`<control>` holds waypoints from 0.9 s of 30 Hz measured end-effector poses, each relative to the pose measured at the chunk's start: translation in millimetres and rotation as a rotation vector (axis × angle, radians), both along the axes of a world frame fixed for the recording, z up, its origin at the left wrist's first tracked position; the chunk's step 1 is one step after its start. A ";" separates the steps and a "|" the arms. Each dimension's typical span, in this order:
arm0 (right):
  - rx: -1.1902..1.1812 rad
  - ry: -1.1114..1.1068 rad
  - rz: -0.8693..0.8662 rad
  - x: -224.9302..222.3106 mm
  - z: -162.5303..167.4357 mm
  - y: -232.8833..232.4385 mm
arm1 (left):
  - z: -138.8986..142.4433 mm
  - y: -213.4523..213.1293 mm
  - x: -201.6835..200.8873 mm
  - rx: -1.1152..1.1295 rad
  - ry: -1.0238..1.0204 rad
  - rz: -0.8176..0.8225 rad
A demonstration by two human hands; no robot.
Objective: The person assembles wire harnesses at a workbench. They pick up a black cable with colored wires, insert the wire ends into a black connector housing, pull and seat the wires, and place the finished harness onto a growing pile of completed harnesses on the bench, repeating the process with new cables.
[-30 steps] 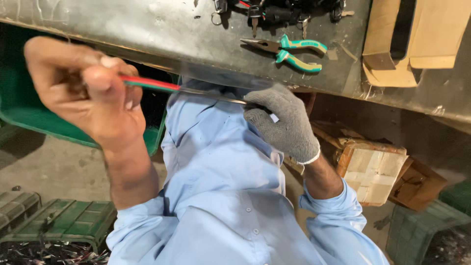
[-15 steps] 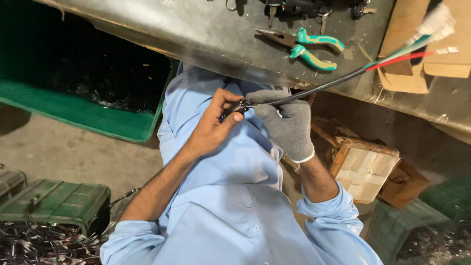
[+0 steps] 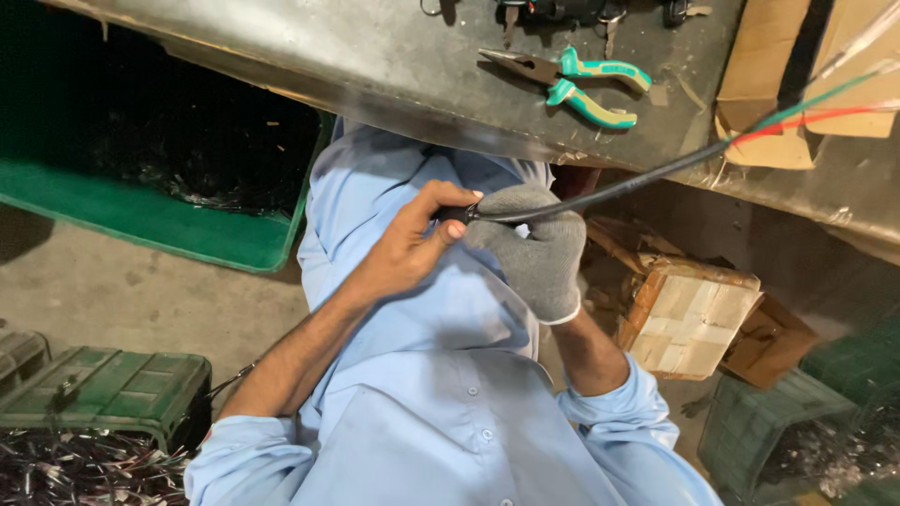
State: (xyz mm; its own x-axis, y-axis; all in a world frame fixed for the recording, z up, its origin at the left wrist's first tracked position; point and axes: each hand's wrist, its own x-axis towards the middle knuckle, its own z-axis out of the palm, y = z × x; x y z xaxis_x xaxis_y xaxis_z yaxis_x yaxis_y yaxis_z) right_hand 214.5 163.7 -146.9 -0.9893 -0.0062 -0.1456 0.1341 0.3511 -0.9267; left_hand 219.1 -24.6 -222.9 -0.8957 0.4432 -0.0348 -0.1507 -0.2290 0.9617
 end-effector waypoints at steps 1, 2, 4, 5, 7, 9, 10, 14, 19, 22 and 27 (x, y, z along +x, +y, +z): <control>0.070 -0.011 0.010 1.0 -3.0 -0.4 | 1.6 1.4 1.4 -0.121 -0.001 -0.018; 0.137 -0.020 0.022 1.2 -6.2 -0.1 | 2.1 1.7 0.8 -0.244 -0.001 -0.035; 0.143 -0.090 0.016 1.4 -13.9 0.5 | 1.0 1.4 -1.4 -0.194 -0.031 -0.060; 0.085 -0.146 -0.009 1.1 -19.2 0.5 | -1.1 0.6 -4.4 -0.163 -0.043 -0.086; -0.039 -0.194 0.005 -3.8 -30.3 5.4 | -7.4 -0.3 -12.0 -0.086 -0.191 -0.168; -0.177 -0.201 0.084 -4.9 -42.3 6.9 | -12.2 1.1 -12.9 -0.048 -0.208 -0.165; -0.109 -0.205 0.037 -3.9 -46.7 7.1 | -13.4 3.8 -10.6 -0.041 -0.147 -0.124; 0.035 -0.165 -0.041 -1.6 -45.1 2.5 | -9.8 16.2 4.2 -0.256 0.085 0.056; 0.074 -0.004 0.158 -26.2 5.1 7.4 | 9.6 3.0 -13.9 -0.122 0.023 0.067; 0.683 0.591 0.286 -56.6 31.6 27.4 | 28.3 -20.2 -37.4 -0.119 0.001 0.034; 1.195 0.726 0.165 -73.5 23.4 34.6 | 51.2 -30.3 -54.5 -0.286 0.040 -0.039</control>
